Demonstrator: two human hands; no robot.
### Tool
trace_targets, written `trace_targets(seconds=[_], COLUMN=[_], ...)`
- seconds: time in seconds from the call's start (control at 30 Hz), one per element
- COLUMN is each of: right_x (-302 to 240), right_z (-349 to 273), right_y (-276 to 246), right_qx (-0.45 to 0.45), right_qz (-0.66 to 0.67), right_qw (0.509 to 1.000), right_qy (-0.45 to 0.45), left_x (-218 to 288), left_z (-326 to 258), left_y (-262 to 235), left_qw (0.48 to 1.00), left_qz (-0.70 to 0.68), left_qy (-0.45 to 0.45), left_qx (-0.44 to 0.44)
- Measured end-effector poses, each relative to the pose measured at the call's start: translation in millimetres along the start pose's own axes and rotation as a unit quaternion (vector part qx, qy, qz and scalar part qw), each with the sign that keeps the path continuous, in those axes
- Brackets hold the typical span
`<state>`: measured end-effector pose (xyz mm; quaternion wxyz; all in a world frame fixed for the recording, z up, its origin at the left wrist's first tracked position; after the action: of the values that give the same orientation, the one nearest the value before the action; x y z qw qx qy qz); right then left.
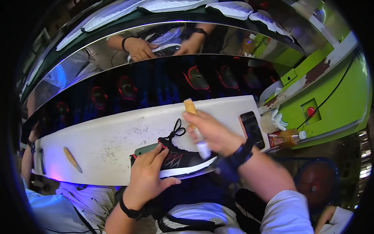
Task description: Wiping and inspecting finished shoes on a production line.
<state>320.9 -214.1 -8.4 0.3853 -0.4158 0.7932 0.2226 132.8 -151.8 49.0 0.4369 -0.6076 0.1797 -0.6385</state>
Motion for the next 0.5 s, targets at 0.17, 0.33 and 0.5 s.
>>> trace_targets(seconds=[0.17, 0.33, 0.5], right_x=[4, -13, 49], right_z=[-1, -113, -97], right_y=[-58, 13, 9], right_qx=[0.139, 0.04, 0.082], right_qz=[-0.594, -0.548, -0.349], right_qw=[0.754, 0.707, 0.862], right_qy=[-0.245, -0.445, -0.359], left_x=[-15, -47, -159], left_z=[1, -8, -44], left_y=[-14, -18, -36], left_qw=[0.995, 0.977, 0.676], left_qz=[-0.067, -0.189, -0.612], left_qy=[-0.026, -0.096, -0.255], left_qx=[-0.063, 0.032, 0.322])
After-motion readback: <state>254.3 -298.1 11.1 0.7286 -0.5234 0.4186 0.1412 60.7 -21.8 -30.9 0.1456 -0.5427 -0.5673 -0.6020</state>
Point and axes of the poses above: each hand's wrist, its own z-axis towards the middle knuckle, its own y-axis out of the palm, x = y × z, the point moved 9 cm from there along z, towards the middle knuckle, and after that the axes turned 7 degrees about -z, right-handed, at the moved point
